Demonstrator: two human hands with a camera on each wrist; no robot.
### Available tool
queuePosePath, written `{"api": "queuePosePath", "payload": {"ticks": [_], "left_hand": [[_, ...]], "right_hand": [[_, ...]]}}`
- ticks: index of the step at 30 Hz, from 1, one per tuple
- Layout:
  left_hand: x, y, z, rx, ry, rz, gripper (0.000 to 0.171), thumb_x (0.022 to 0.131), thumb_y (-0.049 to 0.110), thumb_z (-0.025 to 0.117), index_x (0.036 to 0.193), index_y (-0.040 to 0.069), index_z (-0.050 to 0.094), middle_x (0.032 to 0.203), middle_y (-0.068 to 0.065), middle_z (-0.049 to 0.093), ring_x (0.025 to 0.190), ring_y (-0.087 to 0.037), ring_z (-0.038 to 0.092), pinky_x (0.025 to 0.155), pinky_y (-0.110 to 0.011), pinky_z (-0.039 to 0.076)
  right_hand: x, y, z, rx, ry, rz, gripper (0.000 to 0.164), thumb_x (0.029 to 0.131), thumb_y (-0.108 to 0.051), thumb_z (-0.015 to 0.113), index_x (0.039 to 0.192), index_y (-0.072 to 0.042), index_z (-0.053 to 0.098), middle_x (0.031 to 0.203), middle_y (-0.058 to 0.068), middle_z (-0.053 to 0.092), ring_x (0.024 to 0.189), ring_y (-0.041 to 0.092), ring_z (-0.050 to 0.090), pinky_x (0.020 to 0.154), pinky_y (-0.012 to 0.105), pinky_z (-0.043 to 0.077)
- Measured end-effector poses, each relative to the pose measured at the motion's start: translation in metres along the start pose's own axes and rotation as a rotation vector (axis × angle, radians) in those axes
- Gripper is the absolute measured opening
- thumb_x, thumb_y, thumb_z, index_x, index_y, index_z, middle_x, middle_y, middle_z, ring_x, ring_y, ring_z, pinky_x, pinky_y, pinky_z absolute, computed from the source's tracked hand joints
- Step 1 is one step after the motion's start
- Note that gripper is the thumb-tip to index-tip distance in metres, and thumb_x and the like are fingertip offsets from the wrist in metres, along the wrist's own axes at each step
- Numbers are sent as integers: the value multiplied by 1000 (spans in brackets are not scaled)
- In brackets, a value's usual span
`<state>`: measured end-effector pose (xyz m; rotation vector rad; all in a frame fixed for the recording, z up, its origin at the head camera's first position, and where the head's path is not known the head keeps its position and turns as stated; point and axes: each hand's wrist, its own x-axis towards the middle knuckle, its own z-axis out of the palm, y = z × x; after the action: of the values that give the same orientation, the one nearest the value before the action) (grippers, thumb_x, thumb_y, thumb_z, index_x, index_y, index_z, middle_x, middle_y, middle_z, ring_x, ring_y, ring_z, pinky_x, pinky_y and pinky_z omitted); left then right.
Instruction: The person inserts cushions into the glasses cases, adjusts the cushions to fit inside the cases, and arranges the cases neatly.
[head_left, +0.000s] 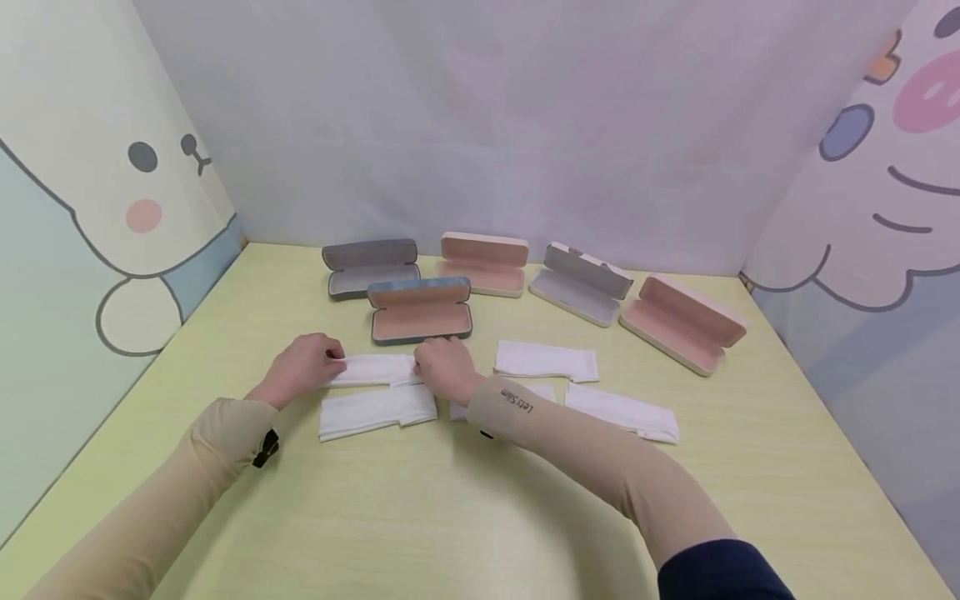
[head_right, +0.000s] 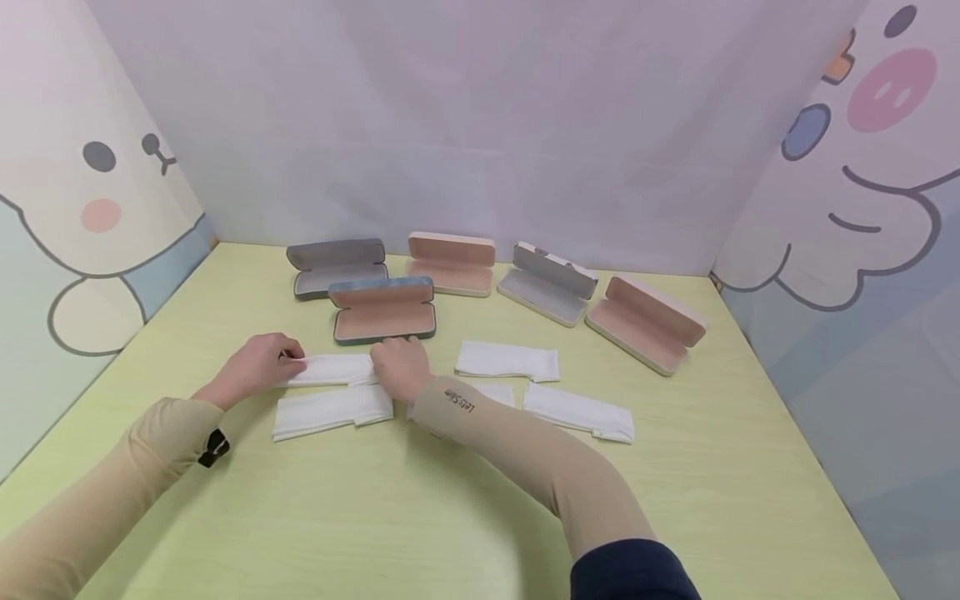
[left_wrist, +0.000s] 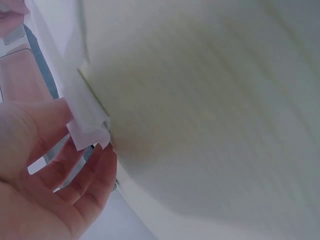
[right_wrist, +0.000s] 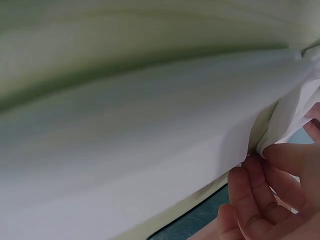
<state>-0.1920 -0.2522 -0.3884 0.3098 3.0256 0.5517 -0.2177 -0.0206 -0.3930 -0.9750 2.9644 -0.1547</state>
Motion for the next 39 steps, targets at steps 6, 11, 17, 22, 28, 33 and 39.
{"api": "queuePosePath", "payload": {"ticks": [6, 11, 17, 22, 28, 33, 39], "left_hand": [[1, 0, -1, -49, -9, 24, 8, 87, 7, 62, 81, 4, 66, 76, -9, 63, 70, -20, 52, 66, -33, 42], [2, 7, -7, -89, 26, 47, 7, 89, 4, 62, 82, 2, 64, 73, -8, 60, 69, -19, 48, 66, -30, 39], [8, 17, -19, -102, 70, 70, 7, 89, 5, 65, 86, -1, 66, 77, -11, 65, 69, -18, 52, 66, -31, 42], [14, 26, -26, -120, 113, 67, 9, 89, 7, 65, 89, -2, 67, 80, -15, 67, 71, -21, 56, 69, -34, 44], [25, 34, -28, -160, 195, 77, 13, 91, 7, 64, 93, -4, 68, 85, -19, 68, 73, -26, 58, 70, -38, 45], [36, 40, -28, -182, 211, 71, 13, 92, 7, 63, 93, -5, 67, 87, -21, 68, 74, -28, 59, 71, -40, 45], [47, 45, -26, -204, 234, 60, 12, 91, 4, 63, 91, -7, 66, 89, -23, 68, 80, -33, 62, 75, -44, 48]], "right_hand": [[1, 2, -3, 10, 24, -13, 36, 95, -15, 55, 60, -15, 54, 66, -1, 60, 57, 8, 41, 54, 22, 33], [-3, 9, -15, 82, 52, -4, 26, 95, -13, 56, 70, -11, 64, 65, -1, 56, 57, 8, 39, 53, 23, 34], [-3, 22, -29, 157, 117, -19, 30, 92, -6, 56, 63, -15, 54, 58, -5, 43, 55, 9, 33, 53, 24, 29], [-1, 32, -40, 90, 145, 3, 34, 93, -11, 58, 60, -14, 49, 59, -3, 41, 58, 11, 36, 59, 27, 33], [2, 45, -47, 104, 170, 34, 16, 93, -12, 59, 85, -7, 72, 77, 7, 66, 69, 19, 57, 66, 34, 48], [6, 56, -50, 114, 177, 65, 15, 93, -12, 59, 87, -6, 72, 76, 5, 66, 67, 16, 56, 64, 31, 47], [9, 63, -54, 171, 182, 75, 17, 94, -8, 57, 81, -3, 67, 64, 1, 50, 59, 13, 40, 56, 25, 32]]}}
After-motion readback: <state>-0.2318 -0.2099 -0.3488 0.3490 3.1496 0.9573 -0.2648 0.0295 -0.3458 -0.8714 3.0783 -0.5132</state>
